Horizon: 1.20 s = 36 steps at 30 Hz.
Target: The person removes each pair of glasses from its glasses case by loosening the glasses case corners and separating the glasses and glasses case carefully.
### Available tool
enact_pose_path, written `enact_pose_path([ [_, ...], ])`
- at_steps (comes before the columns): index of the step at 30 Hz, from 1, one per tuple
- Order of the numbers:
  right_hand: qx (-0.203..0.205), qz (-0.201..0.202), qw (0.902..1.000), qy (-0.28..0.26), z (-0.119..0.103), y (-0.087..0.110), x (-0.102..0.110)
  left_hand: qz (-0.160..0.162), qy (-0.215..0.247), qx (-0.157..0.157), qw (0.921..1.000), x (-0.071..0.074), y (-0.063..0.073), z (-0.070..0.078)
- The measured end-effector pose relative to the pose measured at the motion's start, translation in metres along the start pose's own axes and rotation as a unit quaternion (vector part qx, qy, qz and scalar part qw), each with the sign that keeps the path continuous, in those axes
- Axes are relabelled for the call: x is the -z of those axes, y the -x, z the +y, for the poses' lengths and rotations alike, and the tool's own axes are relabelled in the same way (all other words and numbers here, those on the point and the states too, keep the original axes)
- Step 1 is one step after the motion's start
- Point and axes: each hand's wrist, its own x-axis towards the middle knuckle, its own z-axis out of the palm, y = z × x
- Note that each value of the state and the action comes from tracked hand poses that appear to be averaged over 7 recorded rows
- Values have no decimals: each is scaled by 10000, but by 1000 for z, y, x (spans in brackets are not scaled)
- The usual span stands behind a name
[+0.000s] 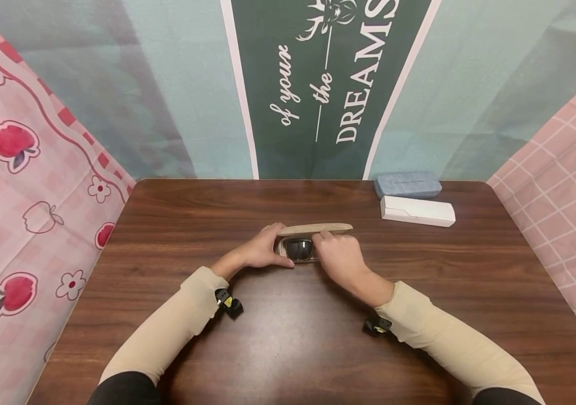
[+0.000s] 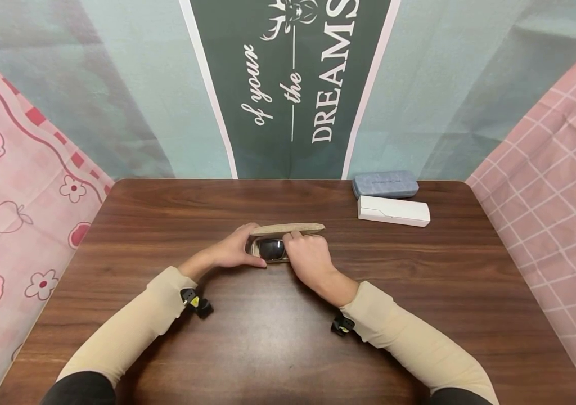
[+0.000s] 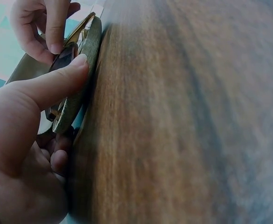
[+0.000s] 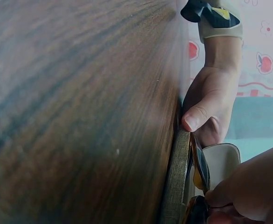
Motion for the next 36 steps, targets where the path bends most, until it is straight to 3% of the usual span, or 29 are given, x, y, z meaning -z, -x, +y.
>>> enact_pose_path([
  [36, 75, 192, 9998, 77, 1, 3, -3, 53, -67, -74, 9999, -3, 0, -3],
])
